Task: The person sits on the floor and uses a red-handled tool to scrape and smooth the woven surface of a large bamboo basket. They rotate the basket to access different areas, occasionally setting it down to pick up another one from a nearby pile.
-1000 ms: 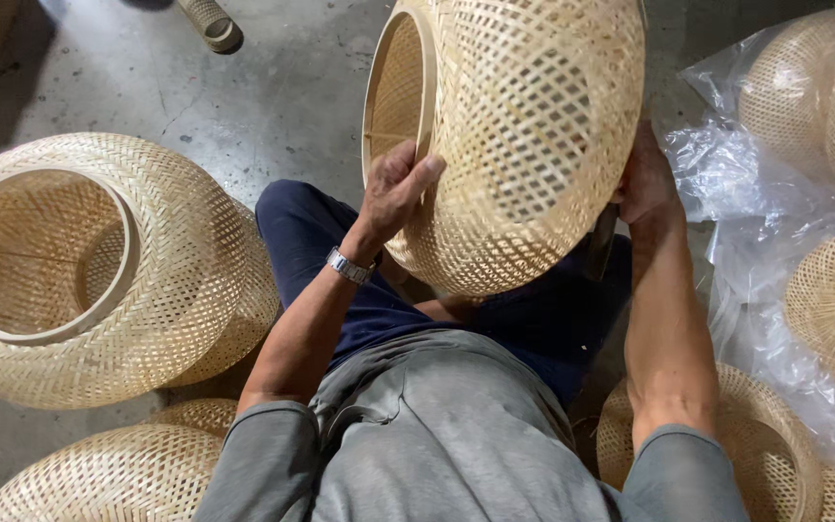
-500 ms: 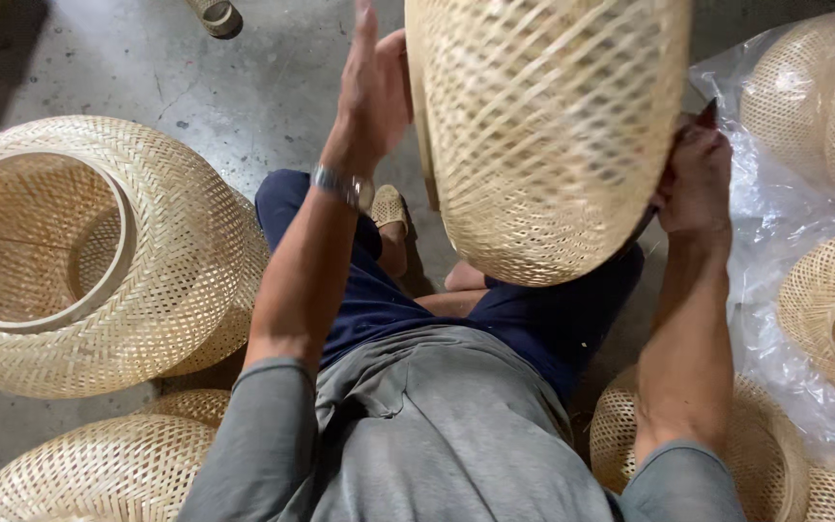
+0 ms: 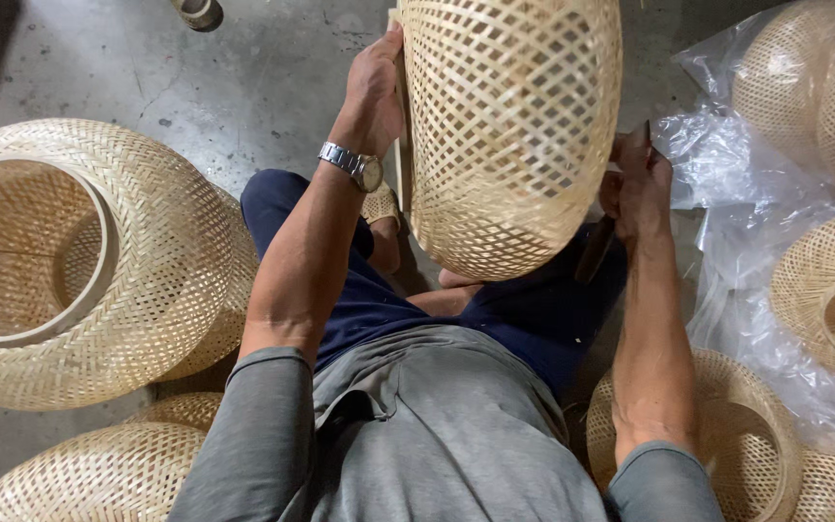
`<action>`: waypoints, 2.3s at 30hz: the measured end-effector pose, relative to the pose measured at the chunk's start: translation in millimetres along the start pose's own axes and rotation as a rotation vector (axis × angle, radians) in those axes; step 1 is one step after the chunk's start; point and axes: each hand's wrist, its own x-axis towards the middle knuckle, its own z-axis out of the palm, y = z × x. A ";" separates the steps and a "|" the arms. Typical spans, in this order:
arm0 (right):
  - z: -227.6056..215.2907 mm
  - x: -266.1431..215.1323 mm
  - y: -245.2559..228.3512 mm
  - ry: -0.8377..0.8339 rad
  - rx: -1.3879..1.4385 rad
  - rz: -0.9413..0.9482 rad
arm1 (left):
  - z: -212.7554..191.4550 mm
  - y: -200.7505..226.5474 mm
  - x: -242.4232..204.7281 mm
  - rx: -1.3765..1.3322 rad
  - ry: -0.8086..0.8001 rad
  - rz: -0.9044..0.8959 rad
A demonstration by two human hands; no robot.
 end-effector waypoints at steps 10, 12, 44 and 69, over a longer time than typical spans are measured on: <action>7.3 -30.3 -33.4 -0.056 -0.350 -0.246 | -14.3 2.9 -0.4 0.215 -0.062 0.243; 11.5 -37.0 -40.3 -0.129 -0.430 -0.389 | -9.2 3.9 -2.9 0.181 -0.057 0.236; 81.3 -51.2 -86.7 -0.196 -0.645 -0.798 | 46.1 -10.7 -51.7 0.340 -0.013 0.446; -2.4 53.1 -13.2 -0.244 0.273 0.164 | 17.9 15.7 -100.2 0.679 -0.088 0.499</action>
